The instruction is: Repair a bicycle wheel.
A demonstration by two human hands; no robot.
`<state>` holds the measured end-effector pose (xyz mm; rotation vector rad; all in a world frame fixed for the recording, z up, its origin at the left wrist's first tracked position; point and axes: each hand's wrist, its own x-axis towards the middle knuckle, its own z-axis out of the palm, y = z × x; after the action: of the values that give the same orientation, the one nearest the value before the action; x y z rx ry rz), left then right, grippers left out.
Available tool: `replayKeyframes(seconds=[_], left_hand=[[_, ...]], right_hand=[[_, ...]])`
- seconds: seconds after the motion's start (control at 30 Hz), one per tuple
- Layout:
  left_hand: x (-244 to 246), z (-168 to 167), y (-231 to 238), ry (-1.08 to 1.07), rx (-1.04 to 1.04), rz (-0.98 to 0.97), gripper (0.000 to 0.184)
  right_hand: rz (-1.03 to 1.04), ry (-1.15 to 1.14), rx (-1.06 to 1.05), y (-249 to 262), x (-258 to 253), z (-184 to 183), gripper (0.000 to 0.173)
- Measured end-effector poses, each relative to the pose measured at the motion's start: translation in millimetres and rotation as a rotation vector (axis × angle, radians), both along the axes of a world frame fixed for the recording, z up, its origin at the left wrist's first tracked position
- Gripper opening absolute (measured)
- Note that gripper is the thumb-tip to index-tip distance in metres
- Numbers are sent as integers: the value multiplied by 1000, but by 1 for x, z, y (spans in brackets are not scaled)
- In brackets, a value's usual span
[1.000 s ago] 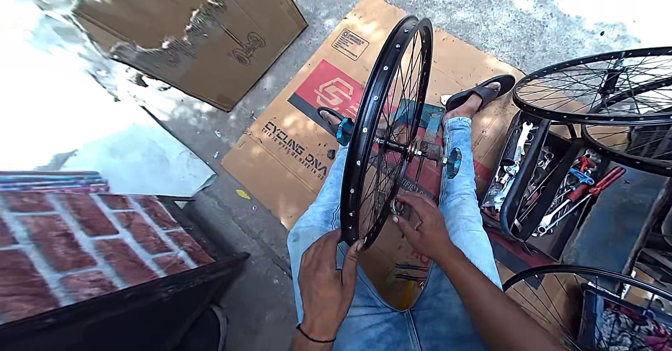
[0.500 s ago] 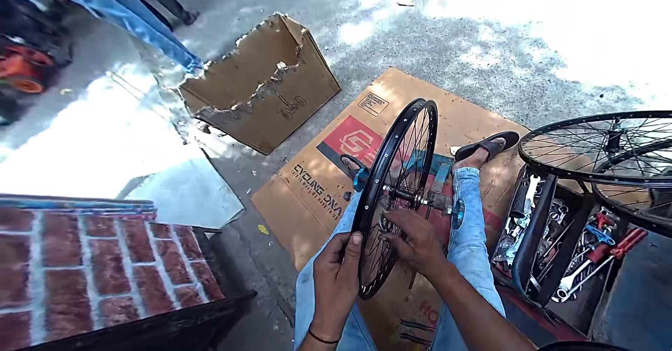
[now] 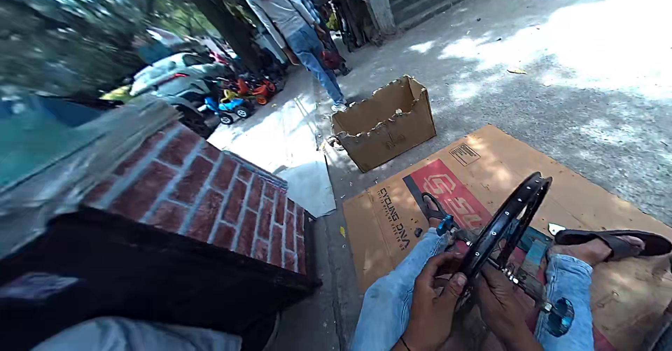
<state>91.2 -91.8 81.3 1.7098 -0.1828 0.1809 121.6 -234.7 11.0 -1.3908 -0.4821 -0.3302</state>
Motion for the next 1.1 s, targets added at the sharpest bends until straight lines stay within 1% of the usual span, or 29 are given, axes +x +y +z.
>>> replayKeyframes(seconds=[0.07, 0.13, 0.2, 0.23, 0.27, 0.3, 0.37, 0.4, 0.43, 0.5, 0.53, 0.57, 0.6, 0.63, 0.67, 0.73, 0.77, 0.83, 0.87, 0.9, 0.97, 1.03, 1.1], left_hand=[[-1, 2, 0, -15, -39, 36, 34], [2, 7, -2, 16, -78, 47, 31], [0, 13, -8, 87, -98, 34, 32], [-2, 14, -11, 114, -103, 25, 31], [-3, 14, -13, 122, -104, 13, 29], [-4, 13, -15, 118, -98, 7, 26], [-4, 13, -18, 112, -83, 17, 21], [-4, 12, -19, 109, -85, 17, 20], [-2, 10, -21, 102, -95, 14, 21], [5, 10, -20, 80, -111, 43, 28], [7, 10, -18, 77, -108, 67, 35], [8, 9, -16, 75, -95, 93, 42], [8, 7, -14, 69, -91, 116, 47], [9, 4, -13, 61, -90, 138, 50], [7, 1, -12, 54, -92, 159, 54], [4, -4, -11, 13, -109, 181, 63], [2, -6, -12, 1, -121, 180, 65], [-6, -7, -17, -2, -124, 180, 63], [-8, -7, -18, -6, -111, 189, 61], [-9, -6, -18, -11, -101, 199, 57], [-5, -4, -15, -15, -116, 218, 49], [-4, -4, -8, -2, -150, 210, 45], [-6, -4, -1, 8, -161, 164, 42]], right_hand=[[57, 55, 116, 8, -1, 8, 28], [135, 92, 175, 1, 1, 12, 25], [213, 120, 164, -14, -1, 10, 41], [224, 125, 136, -22, -1, 10, 46], [219, 127, 100, -28, -1, 10, 46], [195, 123, 57, -32, -3, 11, 43], [65, 95, -18, -31, -6, 14, 33], [-52, 64, -61, -26, -7, 14, 27], [-214, 16, -115, -18, -8, 14, 21], [-519, -71, -204, 3, -6, 11, 18], [-611, -78, -223, 14, -6, 11, 19], [-655, -65, -225, 21, -7, 10, 20], [-646, -49, -211, 24, -8, 10, 20], [-568, -47, -182, 20, -7, 8, 19], [-408, -54, -149, 10, -8, 3, 20], [-32, -48, -115, -20, -6, 0, 31], [98, -26, -124, -34, -4, 3, 32], [296, 53, -165, -56, 4, 16, 27], [362, 83, -189, -61, 9, 22, 23], [389, 81, -211, -62, 13, 26, 21], [311, -5, -239, -54, 15, 26, 23], [117, -87, -193, -31, 4, 16, 26], [-53, -129, -122, -10, -8, 6, 25]])
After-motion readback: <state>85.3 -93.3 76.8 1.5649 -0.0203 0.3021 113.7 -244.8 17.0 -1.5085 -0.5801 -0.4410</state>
